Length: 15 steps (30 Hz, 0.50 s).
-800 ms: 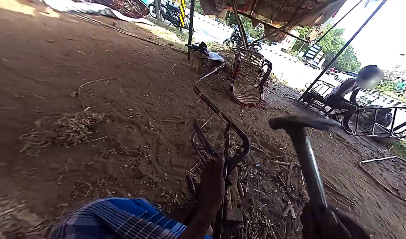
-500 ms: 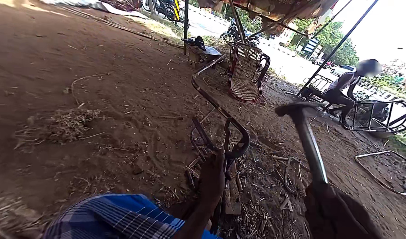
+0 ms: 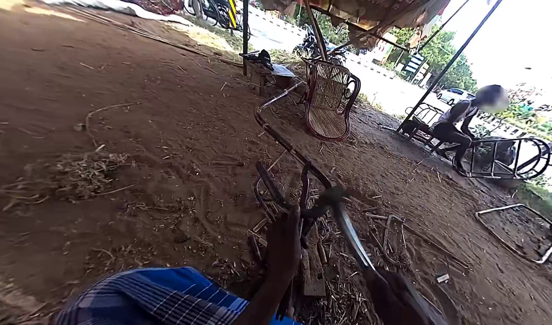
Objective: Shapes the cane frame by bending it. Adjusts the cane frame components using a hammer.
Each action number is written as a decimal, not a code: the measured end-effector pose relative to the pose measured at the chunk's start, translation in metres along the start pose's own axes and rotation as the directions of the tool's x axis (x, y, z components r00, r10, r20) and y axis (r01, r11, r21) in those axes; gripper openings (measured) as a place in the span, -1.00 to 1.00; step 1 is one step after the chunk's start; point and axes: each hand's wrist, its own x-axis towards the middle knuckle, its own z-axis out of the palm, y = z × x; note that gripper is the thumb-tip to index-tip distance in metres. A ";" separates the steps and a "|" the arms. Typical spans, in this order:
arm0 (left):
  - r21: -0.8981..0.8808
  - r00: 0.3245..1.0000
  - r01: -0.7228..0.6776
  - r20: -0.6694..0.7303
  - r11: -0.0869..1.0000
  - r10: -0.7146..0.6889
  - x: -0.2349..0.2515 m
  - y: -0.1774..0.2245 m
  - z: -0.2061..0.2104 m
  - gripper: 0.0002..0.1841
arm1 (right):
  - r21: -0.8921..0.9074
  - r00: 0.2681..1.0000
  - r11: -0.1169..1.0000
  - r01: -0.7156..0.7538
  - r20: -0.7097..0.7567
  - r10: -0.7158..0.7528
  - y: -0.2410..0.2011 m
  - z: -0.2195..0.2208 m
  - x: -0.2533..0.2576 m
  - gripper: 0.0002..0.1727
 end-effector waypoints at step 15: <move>0.055 1.000 0.014 -0.009 0.998 -0.013 -0.005 0.002 0.006 -0.35 | 0.265 0.995 0.962 0.072 -0.090 -0.050 -0.049 -0.015 -0.013 -0.45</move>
